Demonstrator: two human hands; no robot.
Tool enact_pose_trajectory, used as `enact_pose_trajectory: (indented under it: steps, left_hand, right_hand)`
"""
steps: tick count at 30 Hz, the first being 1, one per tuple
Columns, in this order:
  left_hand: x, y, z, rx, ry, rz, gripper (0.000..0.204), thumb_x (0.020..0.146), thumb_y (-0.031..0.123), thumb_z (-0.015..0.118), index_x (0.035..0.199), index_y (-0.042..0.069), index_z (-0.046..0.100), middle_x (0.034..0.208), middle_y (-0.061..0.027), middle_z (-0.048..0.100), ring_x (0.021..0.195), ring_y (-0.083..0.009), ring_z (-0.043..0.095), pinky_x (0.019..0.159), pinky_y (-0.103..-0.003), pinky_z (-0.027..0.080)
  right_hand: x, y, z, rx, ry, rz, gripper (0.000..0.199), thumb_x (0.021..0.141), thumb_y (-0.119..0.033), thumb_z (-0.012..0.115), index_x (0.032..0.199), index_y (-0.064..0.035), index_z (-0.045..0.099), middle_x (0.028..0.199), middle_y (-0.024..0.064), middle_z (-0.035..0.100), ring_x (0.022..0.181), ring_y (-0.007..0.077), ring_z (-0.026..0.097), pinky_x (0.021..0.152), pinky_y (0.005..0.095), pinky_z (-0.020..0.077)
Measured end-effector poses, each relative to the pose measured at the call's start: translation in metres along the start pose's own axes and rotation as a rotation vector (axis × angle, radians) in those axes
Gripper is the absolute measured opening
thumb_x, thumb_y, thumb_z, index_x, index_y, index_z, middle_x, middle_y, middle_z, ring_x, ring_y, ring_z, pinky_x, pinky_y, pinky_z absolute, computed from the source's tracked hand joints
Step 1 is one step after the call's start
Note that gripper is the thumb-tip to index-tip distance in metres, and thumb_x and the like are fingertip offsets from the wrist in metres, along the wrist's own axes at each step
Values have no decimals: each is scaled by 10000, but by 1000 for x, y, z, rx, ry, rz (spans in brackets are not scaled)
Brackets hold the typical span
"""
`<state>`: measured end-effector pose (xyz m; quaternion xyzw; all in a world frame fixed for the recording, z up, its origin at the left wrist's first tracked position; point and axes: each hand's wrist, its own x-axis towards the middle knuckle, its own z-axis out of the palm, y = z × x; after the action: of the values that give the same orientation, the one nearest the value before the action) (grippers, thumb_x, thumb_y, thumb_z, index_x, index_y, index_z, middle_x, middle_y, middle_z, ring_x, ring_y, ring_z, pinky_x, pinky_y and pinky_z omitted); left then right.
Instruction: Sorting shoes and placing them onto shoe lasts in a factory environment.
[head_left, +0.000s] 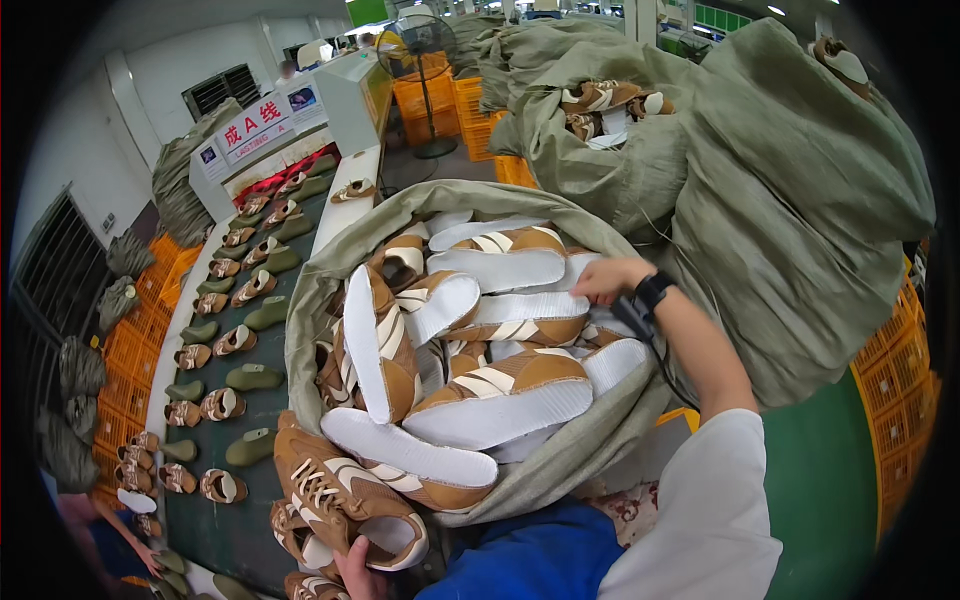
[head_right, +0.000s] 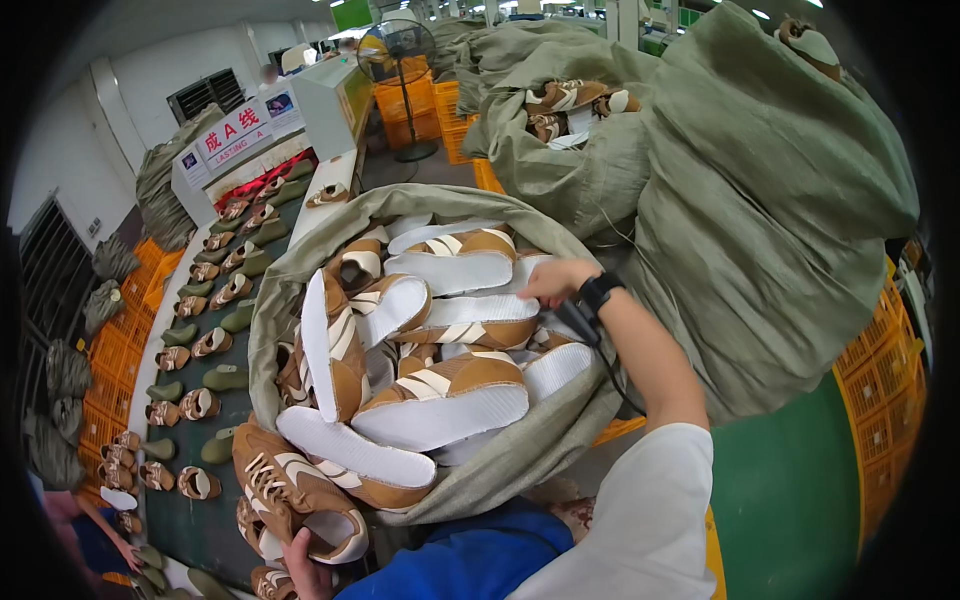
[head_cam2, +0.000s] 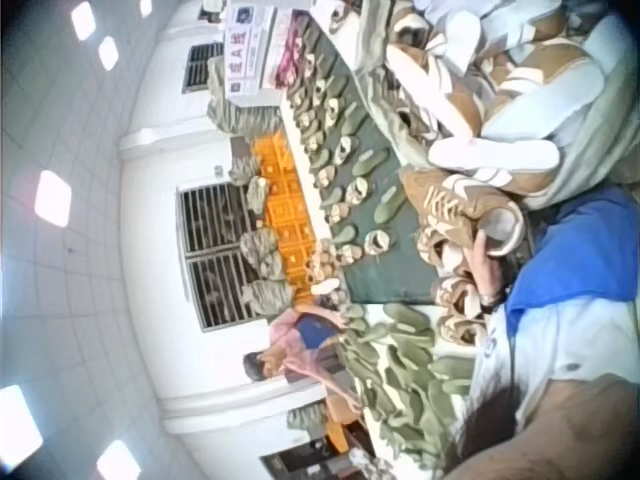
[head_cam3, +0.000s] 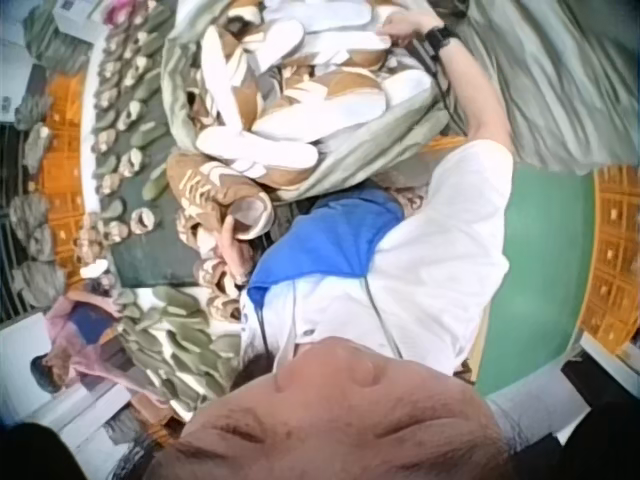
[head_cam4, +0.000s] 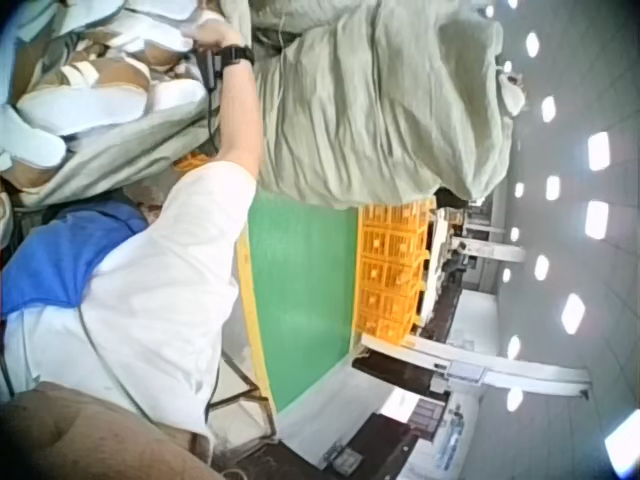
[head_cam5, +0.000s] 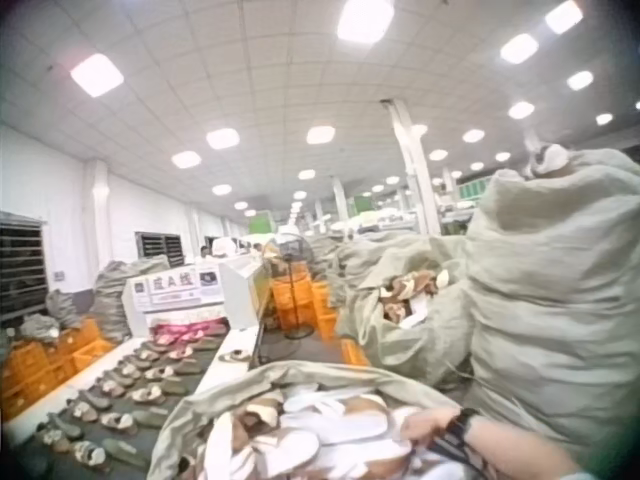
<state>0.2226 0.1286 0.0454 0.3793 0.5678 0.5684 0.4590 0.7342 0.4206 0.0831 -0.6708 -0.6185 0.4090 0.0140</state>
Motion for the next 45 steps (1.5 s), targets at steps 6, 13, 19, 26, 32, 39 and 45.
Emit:
enact_pose_trajectory:
  steps: [6, 13, 19, 26, 32, 39, 45]
  left_hand:
    - [7, 16, 13, -166, 38, -169, 432, 841, 136, 570, 1240, 8, 462, 1144, -113, 553, 1001, -218, 549, 859, -335, 457]
    - [8, 14, 19, -226, 42, -92, 565, 795, 109, 564, 1313, 11, 363, 1203, -121, 518, 1065, -243, 538, 924, -357, 433]
    - [6, 21, 25, -254, -1, -86, 595, 779, 89, 565, 1324, -6, 344, 1235, -128, 490, 1098, -246, 510, 947, -355, 410]
    - [1, 25, 23, -271, -9, -98, 595, 757, 82, 601, 1300, -18, 377, 1215, -114, 507, 1087, -221, 510, 926, -325, 410]
    - [-7, 28, 21, -240, -11, -89, 573, 757, 91, 600, 1281, -19, 397, 1185, -110, 529, 1049, -218, 534, 904, -325, 423]
    - [-12, 52, 31, -205, -88, 0, 601, 752, 176, 663, 1261, -36, 424, 1195, -106, 530, 1067, -204, 523, 923, -321, 406]
    - [7, 37, 39, -75, -236, 86, 1022, 633, 632, 718, 1308, -37, 342, 1237, -90, 482, 1142, -186, 455, 964, -322, 368]
  right_hand:
    - [-9, -2, 23, 355, -83, -221, 436, 810, -494, 616, 948, -85, 554, 810, 47, 548, 763, 150, 526, 629, 276, 438]
    - [-59, -54, 51, 546, -135, -196, 579, 830, -441, 630, 1245, -126, 377, 999, 75, 473, 884, 179, 490, 777, 324, 448]
    - [-72, -72, 87, 852, -209, -46, 686, 894, -371, 571, 1437, -176, 200, 1302, 27, 433, 998, 170, 534, 878, 346, 421]
    - [-78, -78, 73, 1566, -169, -530, 345, 861, -165, 551, 1178, -84, 440, 1121, 75, 557, 1044, 196, 543, 937, 353, 427]
    - [-126, -57, 55, 1031, 350, -741, 129, 825, -144, 547, 904, -42, 539, 848, 5, 543, 857, 92, 515, 776, 229, 415]
    - [-190, -113, 106, 72, 572, -1190, 196, 698, -156, 708, 853, -99, 601, 738, 26, 589, 656, 176, 558, 601, 244, 426]
    - [-199, -196, 230, -378, 460, -1602, 102, 717, -181, 585, 816, -171, 563, 550, -20, 486, 477, 148, 496, 471, 263, 362]
